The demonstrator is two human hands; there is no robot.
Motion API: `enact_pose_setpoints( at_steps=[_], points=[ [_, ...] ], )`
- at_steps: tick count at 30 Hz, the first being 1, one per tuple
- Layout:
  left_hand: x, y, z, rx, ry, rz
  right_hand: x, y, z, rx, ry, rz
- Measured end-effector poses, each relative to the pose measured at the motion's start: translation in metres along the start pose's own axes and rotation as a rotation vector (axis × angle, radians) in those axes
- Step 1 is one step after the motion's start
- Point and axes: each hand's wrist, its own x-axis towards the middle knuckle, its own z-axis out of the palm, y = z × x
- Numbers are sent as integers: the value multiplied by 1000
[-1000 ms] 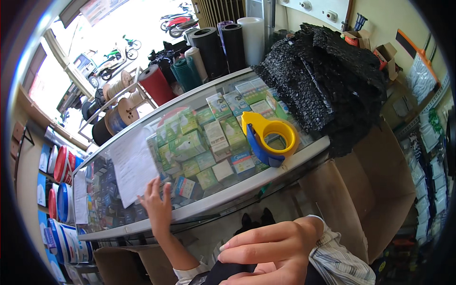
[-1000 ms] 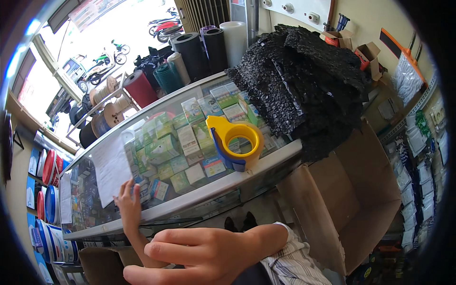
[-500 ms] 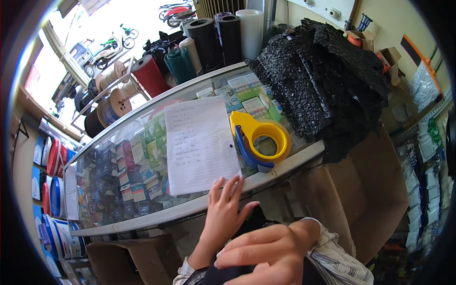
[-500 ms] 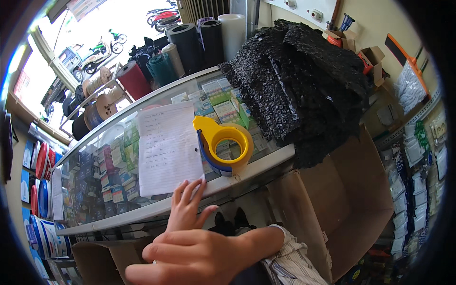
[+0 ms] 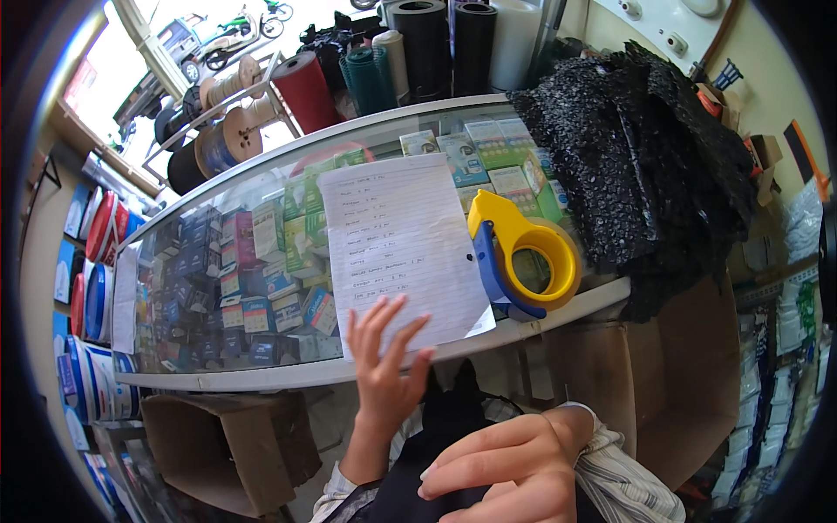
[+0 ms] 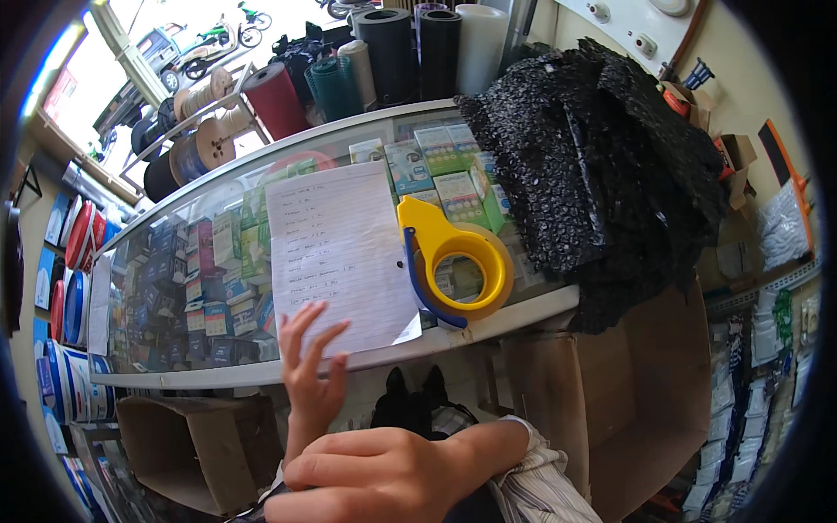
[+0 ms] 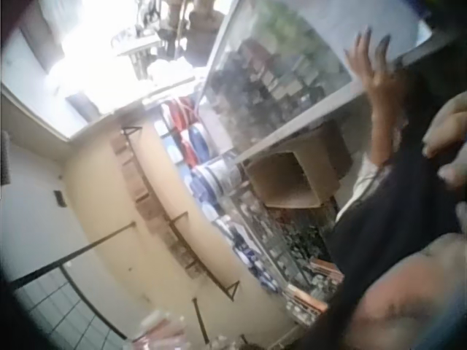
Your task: Packing small hardware items like lightbulbs and switches into boxes for shipment.
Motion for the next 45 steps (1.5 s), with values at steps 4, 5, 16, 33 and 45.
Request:
enact_pose_setpoints(
  at_steps=[4,5,16,33,45],
  points=[
    [4,-22,-6,99,238,-132,6,1,5,-10,48,43],
    [4,-25,-5,103,245,-107,8,2,5,-17,74,-17],
    [-4,-27,3,202,297,-63,15,16,6,-62,134,-81],
    [-2,-27,5,254,276,-86,23,23,1,-139,7,-44],
    [0,-24,7,278,280,10,21,-6,-19,-242,170,-229]
  ],
)
